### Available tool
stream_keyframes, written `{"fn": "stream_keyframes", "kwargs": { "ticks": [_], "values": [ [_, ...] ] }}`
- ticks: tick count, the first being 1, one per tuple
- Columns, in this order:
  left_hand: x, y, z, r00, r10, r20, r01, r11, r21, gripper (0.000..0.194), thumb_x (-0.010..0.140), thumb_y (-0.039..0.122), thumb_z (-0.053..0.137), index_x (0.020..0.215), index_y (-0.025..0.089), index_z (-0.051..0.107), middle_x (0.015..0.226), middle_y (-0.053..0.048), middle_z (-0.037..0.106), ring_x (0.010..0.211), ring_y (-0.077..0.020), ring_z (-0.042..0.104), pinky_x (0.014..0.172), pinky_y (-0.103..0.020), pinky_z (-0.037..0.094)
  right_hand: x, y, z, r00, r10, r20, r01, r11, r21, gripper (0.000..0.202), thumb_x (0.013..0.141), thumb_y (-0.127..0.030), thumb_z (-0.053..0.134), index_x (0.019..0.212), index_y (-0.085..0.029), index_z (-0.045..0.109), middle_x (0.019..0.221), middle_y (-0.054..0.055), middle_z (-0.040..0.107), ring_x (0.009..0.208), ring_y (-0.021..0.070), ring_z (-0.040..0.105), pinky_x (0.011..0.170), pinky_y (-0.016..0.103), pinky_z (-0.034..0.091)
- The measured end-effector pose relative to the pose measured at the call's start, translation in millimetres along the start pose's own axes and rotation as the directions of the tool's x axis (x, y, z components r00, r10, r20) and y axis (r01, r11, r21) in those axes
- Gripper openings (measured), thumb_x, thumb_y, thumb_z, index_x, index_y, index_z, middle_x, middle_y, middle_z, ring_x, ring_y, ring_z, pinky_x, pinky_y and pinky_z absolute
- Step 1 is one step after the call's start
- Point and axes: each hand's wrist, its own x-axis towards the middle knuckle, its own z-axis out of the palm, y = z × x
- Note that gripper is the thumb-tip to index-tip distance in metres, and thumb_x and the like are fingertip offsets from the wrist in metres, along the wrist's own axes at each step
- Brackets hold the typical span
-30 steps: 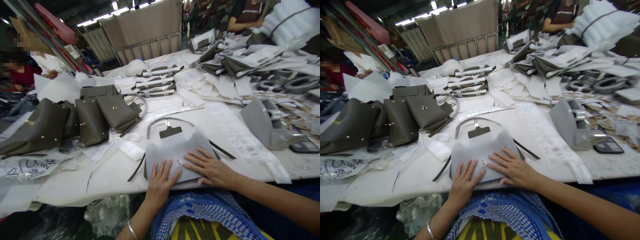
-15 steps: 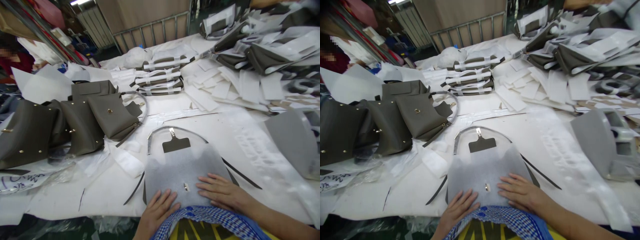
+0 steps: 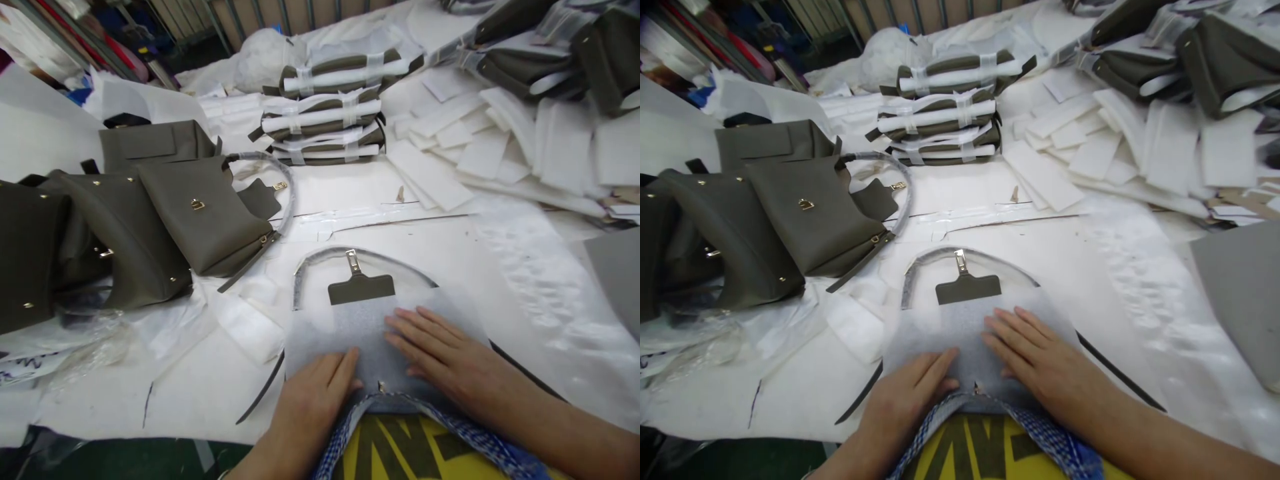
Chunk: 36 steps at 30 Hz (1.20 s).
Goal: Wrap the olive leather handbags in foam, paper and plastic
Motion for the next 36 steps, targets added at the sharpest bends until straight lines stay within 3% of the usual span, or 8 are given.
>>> {"fn": "stream_keyframes", "kwargs": {
  "ticks": [4, 7, 12, 15, 18, 28, 32, 36],
  "values": [
    [16.6, -8.8, 7.2, 0.999, -0.036, 0.004, 0.035, 0.986, 0.166, 0.063, 0.092, 0.061, 0.042, 0.132, 0.014, 0.052, 0.132, -0.013, 0.061, 0.119, -0.0322, 0.058, 0.101, -0.055, 0.048, 6.0, 3.2, 10.0, 0.993, 0.112, 0.030, -0.109, 0.990, -0.087, 0.051, 0.102, -0.040, 0.036, 0.138, -0.007, 0.050, 0.142, 0.018, 0.053, 0.129, 0.0315, 0.050, 0.105, 0.050, 0.044],
    [16.7, -13.1, 8.0, 0.992, -0.110, 0.059, 0.102, 0.988, 0.118, 0.066, 0.093, 0.063, 0.040, 0.132, 0.011, 0.050, 0.125, -0.013, 0.064, 0.117, -0.0289, 0.058, 0.112, -0.057, 0.035, 7.1, 2.5, 10.1, 0.985, 0.160, 0.059, -0.157, 0.986, -0.064, 0.050, 0.101, -0.044, 0.038, 0.133, -0.009, 0.054, 0.131, 0.015, 0.062, 0.117, 0.0294, 0.057, 0.104, 0.048, 0.043],
    [12.6, -13.4, 4.3, 0.993, -0.116, 0.024, 0.115, 0.993, 0.039, 0.053, 0.093, 0.058, 0.048, 0.117, 0.011, 0.056, 0.102, -0.009, 0.066, 0.099, -0.0255, 0.061, 0.109, -0.051, 0.037, 17.0, 3.6, -2.1, 0.971, 0.220, 0.094, -0.223, 0.975, 0.015, 0.040, 0.097, -0.047, 0.047, 0.113, -0.014, 0.062, 0.098, 0.010, 0.068, 0.095, 0.0274, 0.060, 0.097, 0.047, 0.043],
    [15.9, -15.2, 3.7, 0.990, -0.139, 0.028, 0.137, 0.989, 0.047, 0.043, 0.094, 0.055, 0.048, 0.104, 0.014, 0.059, 0.088, -0.008, 0.063, 0.089, -0.0270, 0.059, 0.090, -0.049, 0.047, 23.0, 8.0, -6.4, 0.962, 0.237, 0.138, -0.245, 0.968, 0.046, 0.035, 0.095, -0.051, 0.049, 0.099, -0.018, 0.061, 0.085, 0.006, 0.063, 0.084, 0.0258, 0.058, 0.081, 0.042, 0.045],
    [21.3, -17.8, 4.9, 0.981, -0.166, 0.101, 0.158, 0.984, 0.079, 0.037, 0.097, 0.051, 0.043, 0.090, 0.018, 0.058, 0.081, -0.007, 0.059, 0.080, -0.0274, 0.056, 0.075, -0.045, 0.048, 25.6, 11.8, -5.3, 0.962, 0.215, 0.168, -0.229, 0.971, 0.067, 0.034, 0.095, -0.052, 0.050, 0.089, -0.020, 0.058, 0.080, 0.005, 0.059, 0.077, 0.0239, 0.055, 0.074, 0.038, 0.042],
    [23.0, -19.8, 14.5, 0.979, -0.168, 0.116, 0.151, 0.978, 0.147, 0.035, 0.096, 0.051, 0.046, 0.085, 0.019, 0.057, 0.078, -0.005, 0.059, 0.078, -0.0263, 0.056, 0.074, -0.043, 0.046, 29.3, 16.8, 10.1, 0.963, 0.193, 0.187, -0.196, 0.981, -0.001, 0.032, 0.099, -0.046, 0.045, 0.080, -0.022, 0.054, 0.070, 0.002, 0.059, 0.064, 0.0227, 0.055, 0.066, 0.036, 0.032],
    [24.2, -19.1, 20.0, 0.983, -0.163, 0.086, 0.151, 0.979, 0.137, 0.042, 0.094, 0.055, 0.049, 0.104, 0.016, 0.061, 0.085, -0.007, 0.065, 0.083, -0.0254, 0.061, 0.085, -0.047, 0.048, 36.0, 20.5, 16.7, 0.963, 0.184, 0.196, -0.187, 0.982, -0.001, 0.033, 0.099, -0.047, 0.046, 0.080, -0.021, 0.055, 0.068, 0.002, 0.062, 0.062, 0.0227, 0.058, 0.064, 0.036, 0.031],
    [20.0, -12.6, 21.9, 0.991, -0.126, -0.046, 0.132, 0.973, 0.189, 0.038, 0.096, 0.044, 0.053, 0.126, 0.021, 0.056, 0.127, -0.010, 0.062, 0.117, -0.0292, 0.057, 0.112, -0.061, 0.029, 35.5, 19.8, 17.6, 0.967, 0.187, 0.175, -0.189, 0.982, -0.007, 0.037, 0.099, -0.048, 0.044, 0.078, -0.021, 0.056, 0.067, 0.003, 0.063, 0.061, 0.0217, 0.058, 0.064, 0.035, 0.031]
  ]
}}
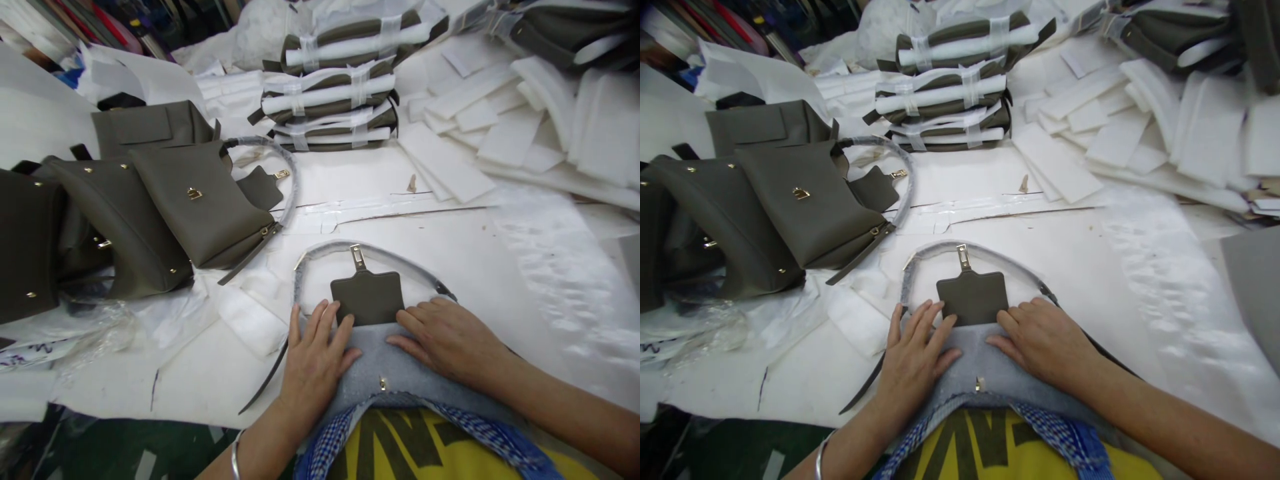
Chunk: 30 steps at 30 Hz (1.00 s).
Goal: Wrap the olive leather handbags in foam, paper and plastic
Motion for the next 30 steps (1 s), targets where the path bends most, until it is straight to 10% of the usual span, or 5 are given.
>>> {"fn": "stream_keyframes", "kwargs": {
  "ticks": [5, 12, 25, 30],
  "values": [
    [-11.4, 7.5, -4.4, 0.981, 0.194, 0.017, -0.191, 0.977, -0.094, 0.031, 0.098, 0.022, 0.051, 0.128, 0.018, 0.057, 0.128, -0.008, 0.063, 0.118, -0.0212, 0.057, 0.105, -0.037, 0.045, -4.4, -0.2, -0.1, 1.000, 0.005, 0.006, -0.005, 1.000, -0.018, 0.041, 0.100, -0.052, 0.039, 0.086, -0.018, 0.058, 0.070, 0.006, 0.065, 0.064, 0.0224, 0.059, 0.064, 0.035, 0.032],
    [-27.2, 18.0, -23.1, 0.933, 0.227, 0.278, -0.177, 0.965, -0.196, 0.085, 0.082, 0.077, 0.047, 0.151, 0.030, 0.030, 0.160, -0.018, 0.020, 0.147, -0.0409, 0.016, 0.114, -0.067, 0.024, -7.3, -3.9, -5.6, 1.000, 0.020, 0.007, -0.020, 0.998, -0.054, 0.041, 0.100, -0.054, 0.039, 0.093, -0.018, 0.057, 0.072, 0.006, 0.067, 0.068, 0.0219, 0.061, 0.066, 0.033, 0.033],
    [-43.0, 24.0, -7.0, 0.962, 0.227, 0.149, -0.214, 0.972, -0.098, 0.077, 0.083, 0.073, 0.052, 0.148, 0.037, 0.034, 0.163, -0.010, 0.015, 0.147, -0.0394, 0.016, 0.117, -0.063, 0.018, -13.0, -10.8, -11.6, 0.991, 0.050, -0.128, -0.041, 0.997, 0.068, 0.034, 0.097, -0.048, 0.048, 0.106, -0.016, 0.058, 0.100, 0.010, 0.068, 0.095, 0.0261, 0.062, 0.084, 0.037, 0.044],
    [-45.8, 22.8, -5.8, 0.964, 0.237, 0.122, -0.225, 0.969, -0.104, 0.076, 0.084, 0.076, 0.045, 0.148, 0.038, 0.034, 0.161, -0.012, 0.018, 0.148, -0.0379, 0.016, 0.117, -0.062, 0.017, 26.6, -6.1, -26.8, 0.954, 0.226, -0.197, -0.176, 0.954, 0.244, 0.036, 0.096, -0.036, 0.052, 0.121, -0.011, 0.057, 0.124, 0.017, 0.063, 0.116, 0.0289, 0.056, 0.098, 0.039, 0.043]
  ]
}}
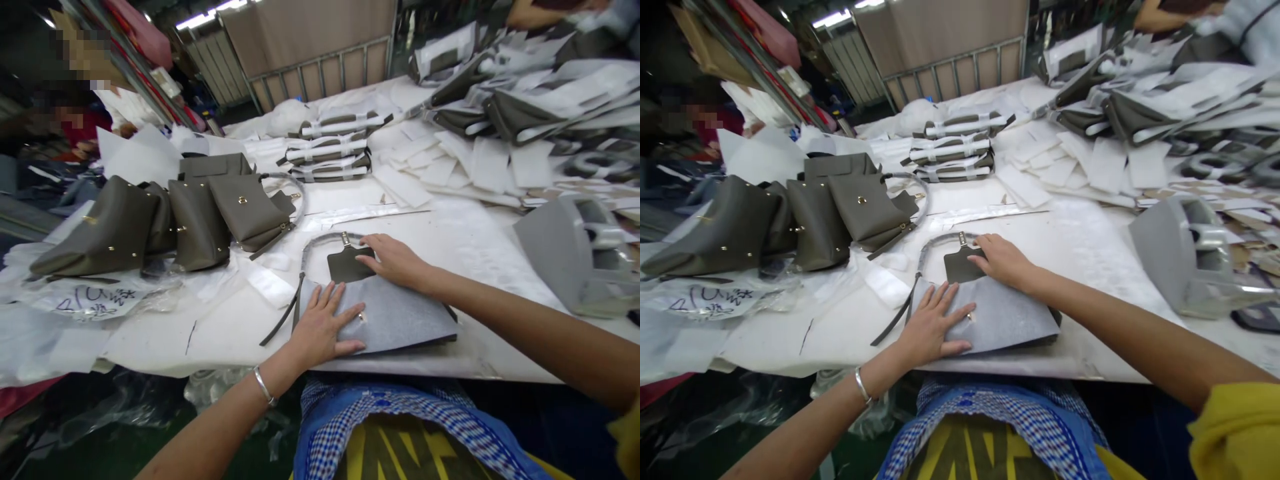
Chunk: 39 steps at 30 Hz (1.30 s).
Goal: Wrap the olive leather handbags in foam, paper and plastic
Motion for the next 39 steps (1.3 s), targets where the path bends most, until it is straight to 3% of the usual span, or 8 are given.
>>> {"fn": "stream_keyframes", "kwargs": {
  "ticks": [6, 11, 16, 28, 31, 33, 36, 39],
  "values": [
    [-1.4, 0.9, -1.5, 1.000, 0.007, -0.006, -0.007, 1.000, 0.001, 0.075, 0.084, 0.076, 0.044, 0.148, 0.037, 0.035, 0.161, -0.011, 0.021, 0.147, -0.0380, 0.017, 0.117, -0.062, 0.018, 49.0, -8.2, 3.6, 0.983, 0.132, 0.129, -0.147, 0.983, 0.109, 0.041, 0.092, -0.035, 0.055, 0.125, -0.012, 0.063, 0.087, 0.008, 0.076, 0.082, 0.0241, 0.070, 0.076, 0.032, 0.053],
    [-2.6, 1.3, -1.3, 0.999, 0.012, -0.041, -0.011, 1.000, 0.023, 0.075, 0.084, 0.076, 0.045, 0.148, 0.039, 0.035, 0.158, -0.011, 0.027, 0.145, -0.0390, 0.023, 0.115, -0.062, 0.021, -4.6, -24.0, -8.1, 0.992, -0.123, 0.007, 0.113, 0.933, 0.340, 0.040, 0.097, -0.032, 0.048, 0.134, -0.022, 0.059, 0.121, 0.003, 0.070, 0.111, 0.0195, 0.065, 0.100, 0.033, 0.048],
    [-5.4, 1.3, 0.9, 0.996, 0.031, -0.084, -0.027, 0.998, 0.051, 0.072, 0.083, 0.075, 0.049, 0.140, 0.032, 0.049, 0.138, -0.012, 0.051, 0.137, -0.0350, 0.036, 0.116, -0.060, 0.021, -69.0, -24.0, -3.0, 0.889, -0.434, 0.147, 0.395, 0.888, 0.235, 0.054, 0.091, -0.005, 0.043, 0.136, -0.031, 0.056, 0.144, 0.003, 0.054, 0.133, 0.0175, 0.049, 0.112, 0.042, 0.041],
    [-13.4, 12.7, 7.4, 0.980, -0.023, -0.199, 0.051, 0.989, 0.136, 0.073, 0.080, 0.078, 0.050, 0.133, 0.028, 0.056, 0.132, -0.012, 0.060, 0.139, -0.0390, 0.037, 0.114, -0.069, 0.022, -86.9, -4.3, 25.6, 0.827, -0.528, 0.192, 0.519, 0.849, 0.099, 0.069, 0.083, 0.002, 0.044, 0.144, -0.030, 0.046, 0.153, 0.007, 0.042, 0.144, 0.0221, 0.032, 0.115, 0.053, 0.032],
    [-22.4, 28.9, 9.9, 0.939, -0.040, -0.341, 0.088, 0.988, 0.126, 0.058, 0.089, 0.061, 0.053, 0.127, 0.017, 0.058, 0.120, -0.013, 0.067, 0.123, -0.0314, 0.056, 0.113, -0.061, 0.035, -88.3, -7.0, 23.8, 0.838, -0.500, 0.219, 0.499, 0.864, 0.065, 0.066, 0.083, -0.001, 0.045, 0.142, -0.030, 0.050, 0.152, 0.005, 0.044, 0.144, 0.0241, 0.034, 0.115, 0.055, 0.030],
    [-25.9, 40.4, 11.4, 0.926, 0.069, -0.371, -0.040, 0.996, 0.085, 0.039, 0.097, 0.040, 0.052, 0.126, 0.014, 0.057, 0.117, -0.011, 0.069, 0.112, -0.0216, 0.063, 0.109, -0.045, 0.046, -88.3, -7.8, 23.4, 0.839, -0.492, 0.231, 0.495, 0.867, 0.048, 0.065, 0.082, -0.002, 0.046, 0.141, -0.029, 0.051, 0.151, 0.005, 0.045, 0.144, 0.0249, 0.034, 0.116, 0.055, 0.028],
    [-25.8, 53.3, 16.6, 0.906, 0.222, -0.361, -0.236, 0.972, 0.004, 0.030, 0.098, 0.021, 0.048, 0.127, 0.014, 0.055, 0.125, -0.009, 0.067, 0.121, -0.0170, 0.058, 0.107, -0.032, 0.049, -88.1, -5.8, 25.9, 0.833, -0.494, 0.249, 0.504, 0.863, 0.027, 0.064, 0.084, -0.004, 0.046, 0.142, -0.030, 0.051, 0.152, 0.005, 0.044, 0.144, 0.0265, 0.033, 0.115, 0.056, 0.026],
    [-23.5, 59.2, 23.9, 0.913, 0.162, -0.375, -0.209, 0.974, -0.087, 0.032, 0.097, 0.020, 0.047, 0.128, 0.015, 0.055, 0.131, -0.007, 0.064, 0.126, -0.0175, 0.055, 0.110, -0.032, 0.046, -88.7, -1.6, 31.7, 0.820, -0.516, 0.248, 0.533, 0.846, -0.004, 0.063, 0.085, -0.006, 0.047, 0.143, -0.031, 0.048, 0.152, 0.005, 0.044, 0.143, 0.0285, 0.034, 0.114, 0.057, 0.026]
  ]
}}
